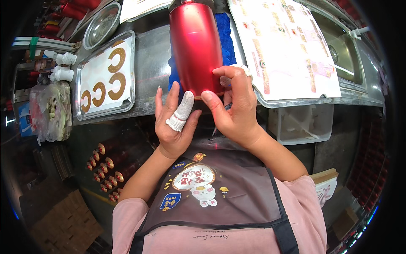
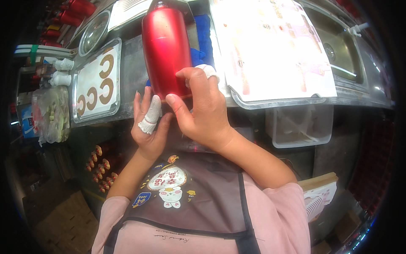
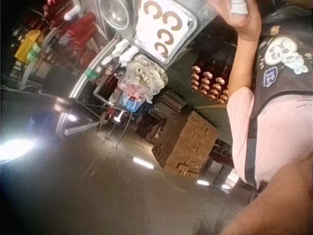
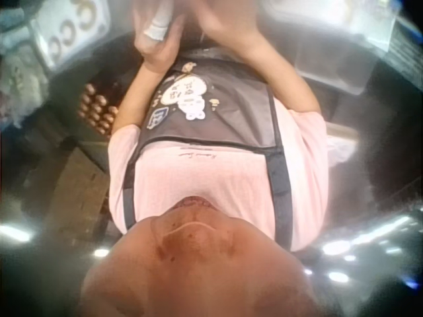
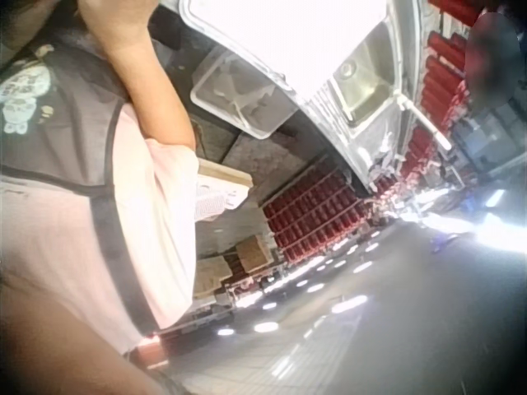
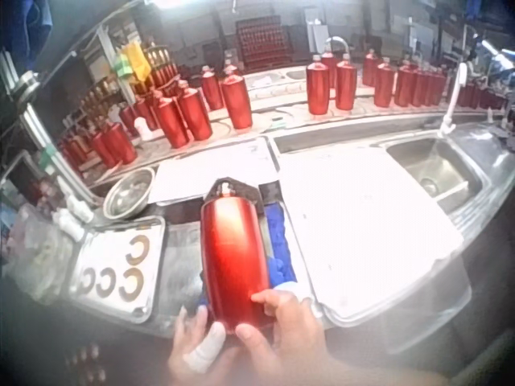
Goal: The person applies a gold crescent-shaped sticker to the neck of a red cylindrical container, then places a red label on the body of the container and smooths it with a blue cloth. The person repeats the process on a second container.
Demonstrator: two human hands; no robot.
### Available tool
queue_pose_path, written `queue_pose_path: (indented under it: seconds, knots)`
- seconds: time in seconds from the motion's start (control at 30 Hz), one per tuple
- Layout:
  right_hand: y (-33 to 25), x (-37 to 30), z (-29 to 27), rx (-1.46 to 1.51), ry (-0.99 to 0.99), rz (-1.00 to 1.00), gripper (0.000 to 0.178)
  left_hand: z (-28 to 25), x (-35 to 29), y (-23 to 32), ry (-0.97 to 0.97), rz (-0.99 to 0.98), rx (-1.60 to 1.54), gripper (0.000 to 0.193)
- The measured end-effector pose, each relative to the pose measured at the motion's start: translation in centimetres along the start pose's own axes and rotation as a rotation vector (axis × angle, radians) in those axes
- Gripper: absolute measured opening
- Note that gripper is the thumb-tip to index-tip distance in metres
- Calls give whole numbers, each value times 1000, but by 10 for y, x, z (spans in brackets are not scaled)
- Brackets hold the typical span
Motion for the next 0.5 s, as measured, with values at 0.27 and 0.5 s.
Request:
queue_pose_path:
  seconds: [0.27,0.5]
  knots:
    - [4,2,-4,83,-24,21,35,-3,5,3,-29,25,26,45]
    - [1,3,0,-66,-9,-36,45,-4,6,2,-39,41,38,46]
Point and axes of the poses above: each hand's wrist, its own x-axis towards the middle knuckle, its own z-axis out of the palm, y = z × x, the point moved 2 cm from there along x, towards the middle knuckle, and after that the axes turned 1 degree about x, right-handed, at the moved point
